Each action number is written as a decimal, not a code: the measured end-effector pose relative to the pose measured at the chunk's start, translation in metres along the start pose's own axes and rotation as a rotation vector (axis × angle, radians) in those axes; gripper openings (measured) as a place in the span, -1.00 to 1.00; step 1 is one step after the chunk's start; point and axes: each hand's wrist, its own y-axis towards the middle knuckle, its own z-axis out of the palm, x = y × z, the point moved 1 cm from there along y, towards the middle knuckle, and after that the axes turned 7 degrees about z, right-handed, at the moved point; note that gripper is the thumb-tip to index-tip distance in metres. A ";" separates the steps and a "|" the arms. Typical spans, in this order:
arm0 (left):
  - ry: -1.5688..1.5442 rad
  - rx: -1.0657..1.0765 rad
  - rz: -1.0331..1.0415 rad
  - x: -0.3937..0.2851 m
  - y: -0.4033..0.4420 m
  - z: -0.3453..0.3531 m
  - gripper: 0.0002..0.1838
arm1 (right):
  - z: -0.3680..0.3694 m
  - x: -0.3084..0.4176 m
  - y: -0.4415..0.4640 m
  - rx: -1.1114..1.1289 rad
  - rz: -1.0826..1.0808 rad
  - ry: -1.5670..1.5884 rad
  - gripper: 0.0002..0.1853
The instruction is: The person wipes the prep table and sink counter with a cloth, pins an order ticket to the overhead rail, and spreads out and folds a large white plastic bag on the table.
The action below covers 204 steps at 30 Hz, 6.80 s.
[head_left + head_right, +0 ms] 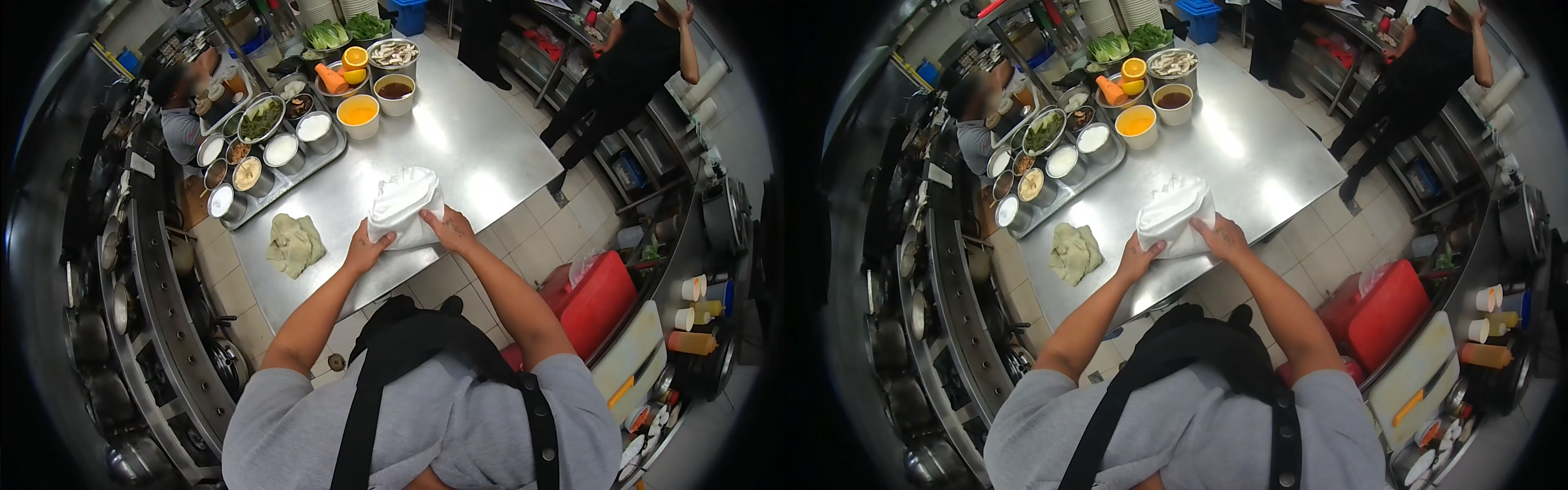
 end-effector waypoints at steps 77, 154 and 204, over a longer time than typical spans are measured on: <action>0.966 0.461 0.197 -0.105 0.055 0.068 -0.35 | -0.015 -0.028 0.008 -0.084 -0.344 -0.564 -0.83; 1.043 0.662 0.183 -0.066 0.138 0.046 -0.53 | 0.003 0.021 0.047 -0.257 -0.066 -0.871 -0.63; 1.147 0.153 0.070 -0.043 0.185 0.085 -0.72 | -0.049 -0.015 0.085 -0.560 -0.287 -0.457 -0.67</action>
